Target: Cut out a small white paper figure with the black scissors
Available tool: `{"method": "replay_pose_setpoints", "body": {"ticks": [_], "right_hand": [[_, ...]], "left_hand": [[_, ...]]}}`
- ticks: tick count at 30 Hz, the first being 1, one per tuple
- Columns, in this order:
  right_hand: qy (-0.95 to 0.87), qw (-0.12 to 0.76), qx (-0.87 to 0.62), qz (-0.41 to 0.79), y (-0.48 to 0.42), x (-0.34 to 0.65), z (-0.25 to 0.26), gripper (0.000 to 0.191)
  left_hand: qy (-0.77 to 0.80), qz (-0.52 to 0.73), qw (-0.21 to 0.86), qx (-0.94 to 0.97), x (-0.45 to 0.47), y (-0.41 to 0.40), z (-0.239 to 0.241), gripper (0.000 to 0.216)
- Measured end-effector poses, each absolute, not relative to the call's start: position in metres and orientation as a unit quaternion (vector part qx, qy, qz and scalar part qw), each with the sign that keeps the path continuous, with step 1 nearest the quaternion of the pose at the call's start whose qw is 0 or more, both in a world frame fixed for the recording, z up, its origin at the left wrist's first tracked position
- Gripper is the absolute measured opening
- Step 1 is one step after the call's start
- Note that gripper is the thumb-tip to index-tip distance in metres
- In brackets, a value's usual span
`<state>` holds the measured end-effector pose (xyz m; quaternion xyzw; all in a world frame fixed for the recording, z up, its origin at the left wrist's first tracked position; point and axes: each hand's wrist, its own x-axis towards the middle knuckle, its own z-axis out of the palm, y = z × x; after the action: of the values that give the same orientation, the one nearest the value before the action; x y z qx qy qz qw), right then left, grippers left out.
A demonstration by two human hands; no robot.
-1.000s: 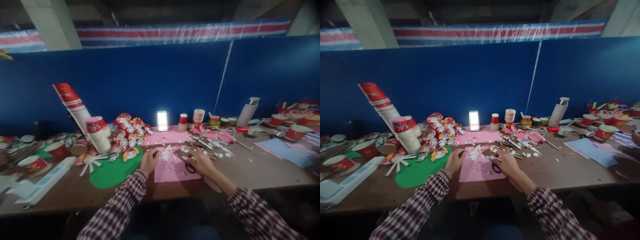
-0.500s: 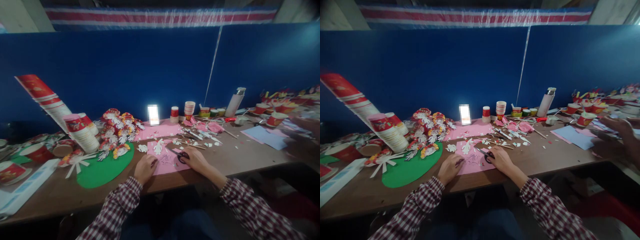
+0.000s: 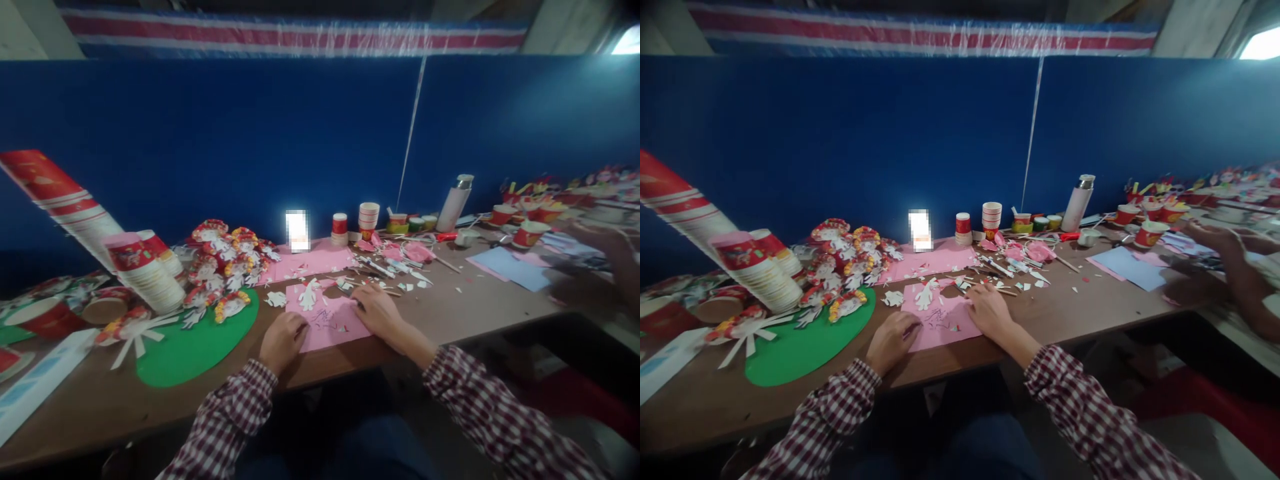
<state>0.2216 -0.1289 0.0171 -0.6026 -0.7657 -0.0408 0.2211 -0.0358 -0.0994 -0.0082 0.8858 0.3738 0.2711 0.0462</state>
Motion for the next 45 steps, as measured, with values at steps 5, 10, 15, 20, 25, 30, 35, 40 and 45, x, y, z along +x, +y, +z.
{"method": "replay_pose_setpoints", "body": {"ticks": [5, 10, 15, 20, 25, 30, 35, 40, 45], "right_hand": [[-0.829, 0.222, -0.512, -0.032, -0.117, 0.177, 0.016, 0.021], [-0.87, 0.205, -0.446, -0.053, -0.102, 0.149, 0.012, 0.023], [-0.882, 0.156, -0.443, -0.033, -0.085, 0.143, 0.005, 0.022], [-0.904, 0.138, -0.405, -0.012, -0.082, 0.148, 0.01, 0.02], [-0.906, 0.143, -0.398, -0.005, -0.089, 0.15, 0.018, 0.019], [-0.903, 0.158, -0.4, -0.01, -0.092, 0.151, 0.018, 0.017], [-0.88, 0.201, -0.43, -0.006, -0.09, 0.161, 0.017, 0.021], [-0.848, 0.216, -0.485, -0.009, -0.083, 0.19, 0.022, 0.021], [-0.799, 0.207, -0.565, -0.026, -0.071, 0.228, 0.028, 0.023]], "left_hand": [[0.373, 0.279, 0.052, 0.883, -0.036, -0.099, -0.011, 0.015], [0.39, 0.272, 0.049, 0.878, -0.035, -0.1, -0.011, 0.015], [0.387, 0.268, 0.052, 0.881, -0.035, -0.1, -0.012, 0.016], [0.392, 0.274, 0.058, 0.876, -0.035, -0.101, -0.011, 0.017], [0.387, 0.277, 0.059, 0.878, -0.035, -0.101, -0.01, 0.017], [0.382, 0.272, 0.055, 0.882, -0.036, -0.098, -0.012, 0.017], [0.382, 0.274, 0.058, 0.881, -0.037, -0.098, -0.012, 0.016], [0.378, 0.291, 0.062, 0.876, -0.036, -0.1, -0.01, 0.017], [0.383, 0.286, 0.063, 0.876, -0.036, -0.1, -0.011, 0.019]]}}
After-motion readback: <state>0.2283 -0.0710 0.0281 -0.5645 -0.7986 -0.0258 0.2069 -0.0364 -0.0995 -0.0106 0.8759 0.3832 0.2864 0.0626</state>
